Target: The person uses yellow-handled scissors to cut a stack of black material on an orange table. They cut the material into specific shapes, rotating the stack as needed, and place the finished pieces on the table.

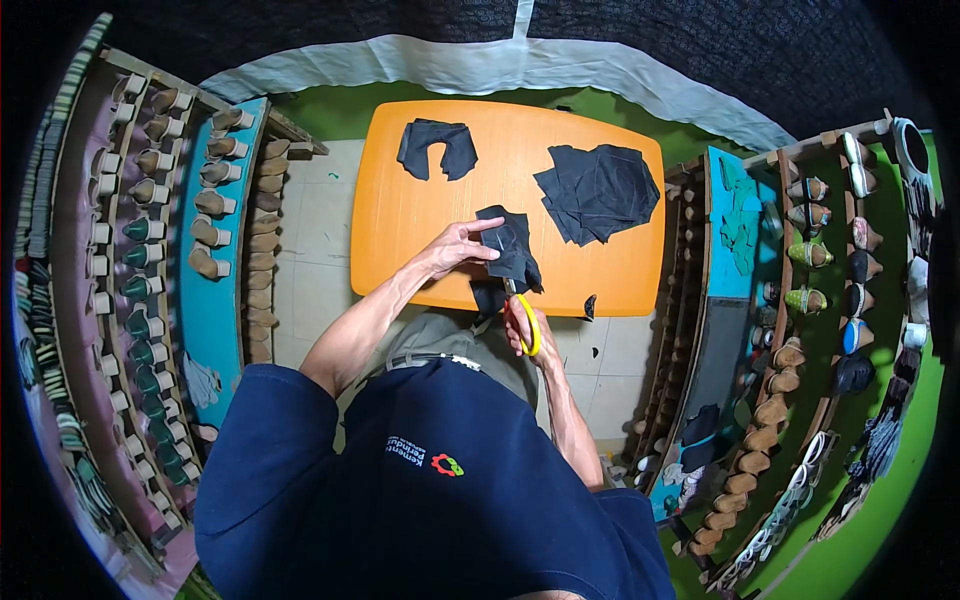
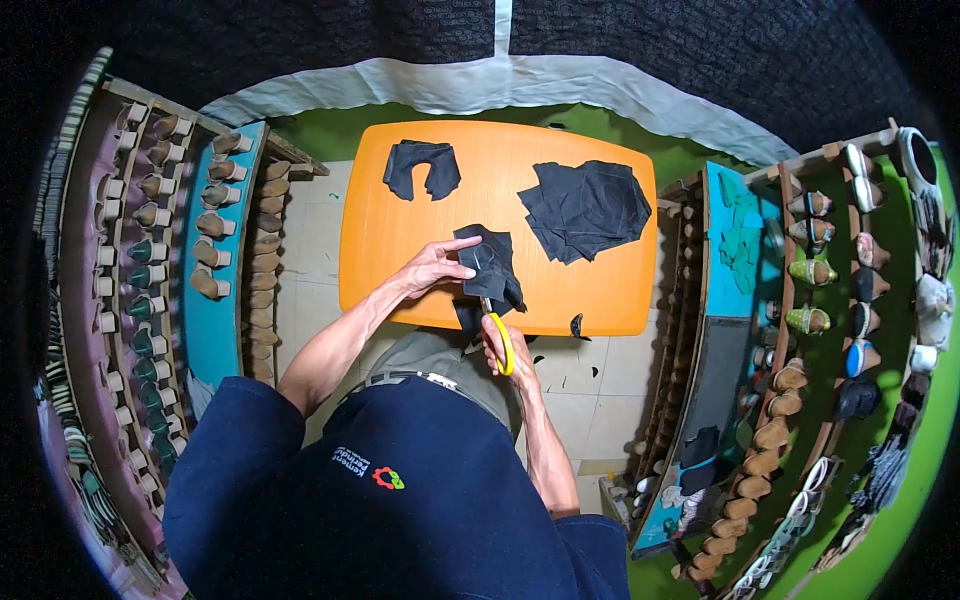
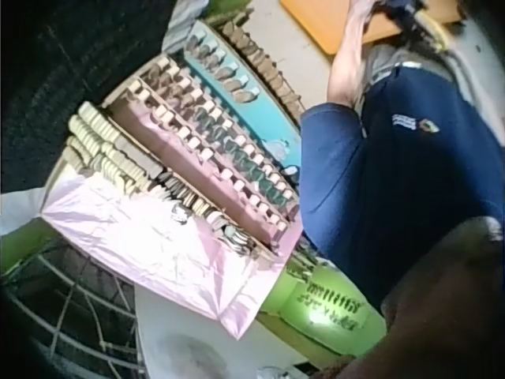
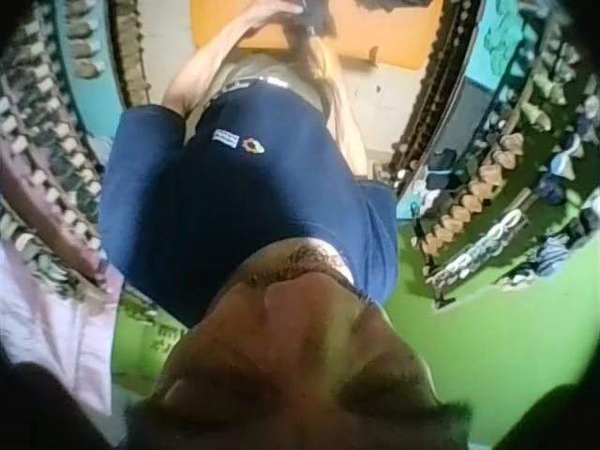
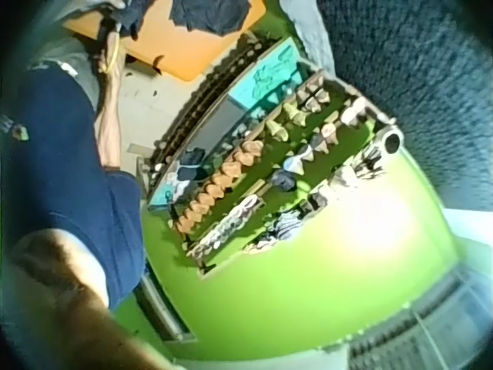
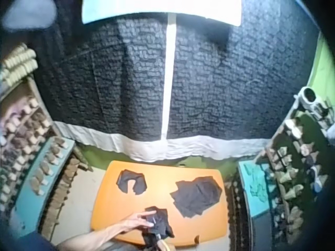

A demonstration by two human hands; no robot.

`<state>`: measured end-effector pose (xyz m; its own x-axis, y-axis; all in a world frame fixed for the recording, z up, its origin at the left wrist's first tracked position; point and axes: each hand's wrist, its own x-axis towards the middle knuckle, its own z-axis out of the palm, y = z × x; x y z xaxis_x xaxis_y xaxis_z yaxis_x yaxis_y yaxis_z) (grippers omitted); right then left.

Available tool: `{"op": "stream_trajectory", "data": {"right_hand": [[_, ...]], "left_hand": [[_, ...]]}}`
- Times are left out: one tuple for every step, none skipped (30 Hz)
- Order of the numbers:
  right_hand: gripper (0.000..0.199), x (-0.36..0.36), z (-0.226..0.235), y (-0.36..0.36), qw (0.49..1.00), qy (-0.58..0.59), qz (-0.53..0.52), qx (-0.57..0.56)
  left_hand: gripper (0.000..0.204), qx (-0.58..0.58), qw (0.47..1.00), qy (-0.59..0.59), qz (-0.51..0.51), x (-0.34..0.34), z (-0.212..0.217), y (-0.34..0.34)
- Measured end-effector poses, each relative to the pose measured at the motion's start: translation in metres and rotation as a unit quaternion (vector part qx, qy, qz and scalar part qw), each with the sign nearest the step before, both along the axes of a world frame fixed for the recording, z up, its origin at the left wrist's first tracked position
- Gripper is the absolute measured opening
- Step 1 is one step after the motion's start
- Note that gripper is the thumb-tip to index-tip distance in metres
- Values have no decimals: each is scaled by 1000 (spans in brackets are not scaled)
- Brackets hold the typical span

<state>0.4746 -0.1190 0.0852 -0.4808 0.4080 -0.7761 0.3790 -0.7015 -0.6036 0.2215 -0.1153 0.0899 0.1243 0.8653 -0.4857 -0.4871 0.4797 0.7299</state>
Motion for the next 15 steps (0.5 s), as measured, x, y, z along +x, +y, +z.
{"op": "stream_trajectory", "data": {"right_hand": [[60, 1, 0, 0, 1000, -3, 3, 2], [60, 2, 0, 0, 1000, -1, 7, 2], [60, 3, 1, 0, 1000, 1, 12, 3], [59, 3, 3, 0, 1000, 4, 16, 2], [61, 2, 6, 0, 1000, 6, 29, 9], [62, 2, 10, 1, 999, 9, 42, 16], [64, 2, 13, 1, 998, 10, 54, 22], [64, 3, 11, 1, 998, 9, 56, 13], [64, 3, 6, 1, 998, 7, 58, 5], [64, 3, 1, 2, 998, 7, 59, -3], [65, 3, -3, 1, 998, 23, 54, -16], [65, 4, -8, -1, 998, 38, 48, -29], [66, 3, -8, -2, 997, 53, 44, -42], [67, 2, -9, -1, 996, 56, 47, -41], [68, 1, -10, -1, 996, 59, 49, -40]], "left_hand": [[71, -14, 1000, -2, 2, -1, 0, 0], [70, -27, 1000, -3, 4, -3, 1, 0], [69, -25, 1000, 7, -3, -6, -2, 1], [68, -23, 1000, 18, -10, -12, -7, 1], [68, -21, 999, 29, -17, -17, -11, 2], [67, -19, 999, 32, -29, -21, -16, 1], [67, -17, 998, 33, -43, -23, -17, 1], [66, -14, 998, 35, -57, -23, -18, 1], [66, -15, 998, 29, -49, -22, -20, 0], [66, -16, 999, 24, -42, -20, -18, 1], [66, -16, 999, 19, -34, -18, -17, 1], [66, -14, 999, 20, -36, -16, -15, 1], [67, -13, 999, 21, -37, -15, -15, 0], [67, -12, 999, 21, -37, -14, -14, 0], [68, -12, 999, 17, -46, -15, -22, -1]]}}
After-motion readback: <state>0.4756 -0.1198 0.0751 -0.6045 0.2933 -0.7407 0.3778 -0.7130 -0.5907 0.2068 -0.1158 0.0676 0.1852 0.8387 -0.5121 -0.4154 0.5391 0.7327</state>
